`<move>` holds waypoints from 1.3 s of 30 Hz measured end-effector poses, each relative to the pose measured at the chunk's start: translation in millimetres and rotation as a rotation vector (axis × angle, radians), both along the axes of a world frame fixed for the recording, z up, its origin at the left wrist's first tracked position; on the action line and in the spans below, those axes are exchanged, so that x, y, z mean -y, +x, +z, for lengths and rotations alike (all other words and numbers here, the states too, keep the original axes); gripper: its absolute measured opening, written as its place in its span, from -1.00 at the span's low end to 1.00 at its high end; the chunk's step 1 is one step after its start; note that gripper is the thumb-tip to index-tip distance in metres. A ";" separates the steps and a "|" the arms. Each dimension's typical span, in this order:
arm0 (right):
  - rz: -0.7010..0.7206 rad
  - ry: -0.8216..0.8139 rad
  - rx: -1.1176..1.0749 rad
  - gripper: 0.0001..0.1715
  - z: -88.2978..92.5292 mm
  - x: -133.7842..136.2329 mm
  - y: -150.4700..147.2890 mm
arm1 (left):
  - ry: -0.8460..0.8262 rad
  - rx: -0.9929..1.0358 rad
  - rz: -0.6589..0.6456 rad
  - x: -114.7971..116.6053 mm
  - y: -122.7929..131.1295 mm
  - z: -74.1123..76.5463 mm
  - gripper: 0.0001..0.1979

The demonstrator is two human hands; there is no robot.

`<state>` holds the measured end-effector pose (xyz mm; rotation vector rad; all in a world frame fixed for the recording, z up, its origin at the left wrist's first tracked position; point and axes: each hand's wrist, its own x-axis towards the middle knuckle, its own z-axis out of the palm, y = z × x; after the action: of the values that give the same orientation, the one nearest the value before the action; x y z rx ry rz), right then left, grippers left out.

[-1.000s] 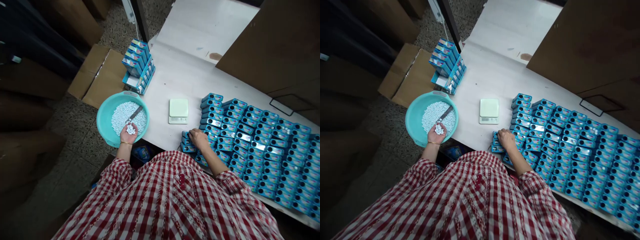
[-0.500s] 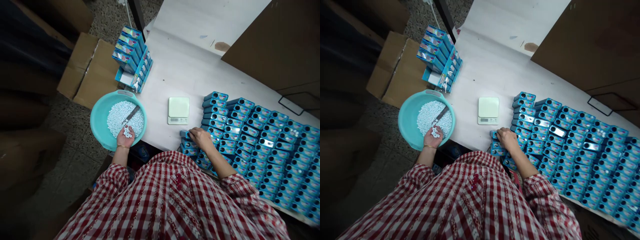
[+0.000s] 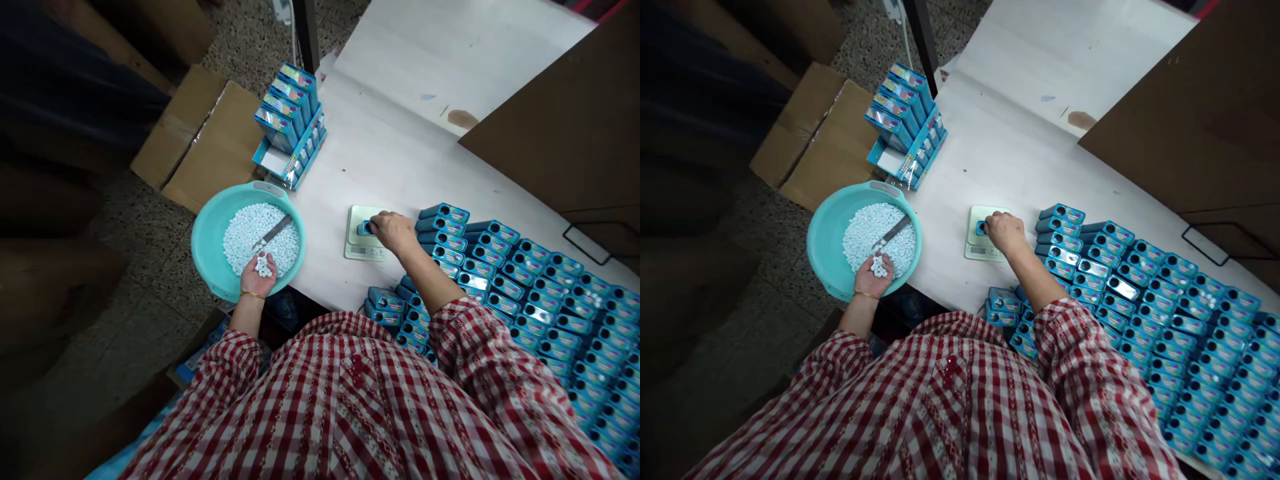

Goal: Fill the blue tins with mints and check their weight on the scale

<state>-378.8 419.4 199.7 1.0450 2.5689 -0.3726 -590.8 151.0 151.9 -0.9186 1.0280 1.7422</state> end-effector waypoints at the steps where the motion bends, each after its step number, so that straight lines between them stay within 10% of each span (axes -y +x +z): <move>1: -0.027 0.008 -0.044 -0.57 -0.2 -1.1 4.4 | 0.005 -0.001 0.008 0.4 -0.9 -0.3 -0.78; 6: -0.302 0.086 -0.457 -0.51 0.0 4.5 60.8 | 0.023 -0.009 0.062 2.4 -5.2 -1.2 -0.76; 12: -0.792 -0.055 -0.805 -0.50 -21.2 71.9 142.2 | -0.031 -0.039 0.055 -1.2 -5.2 -2.1 -0.77; 20: -1.034 -0.064 -0.960 -0.55 -33.4 111.5 157.7 | -0.078 -0.074 0.069 -15.2 1.3 0.1 -0.80; 32: -0.853 -0.133 -1.014 -0.67 -25.8 97.9 130.3 | -0.049 -0.031 0.048 -12.7 3.2 15.5 -0.78; 39: 0.113 -0.242 -0.849 -0.66 18.9 144.7 26.3 | 0.043 0.013 -0.150 -35.7 49.6 39.7 -0.76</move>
<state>-352.5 274.7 218.6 0.7363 3.1440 -1.2906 -541.2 186.7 191.6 -0.8032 1.0208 1.6253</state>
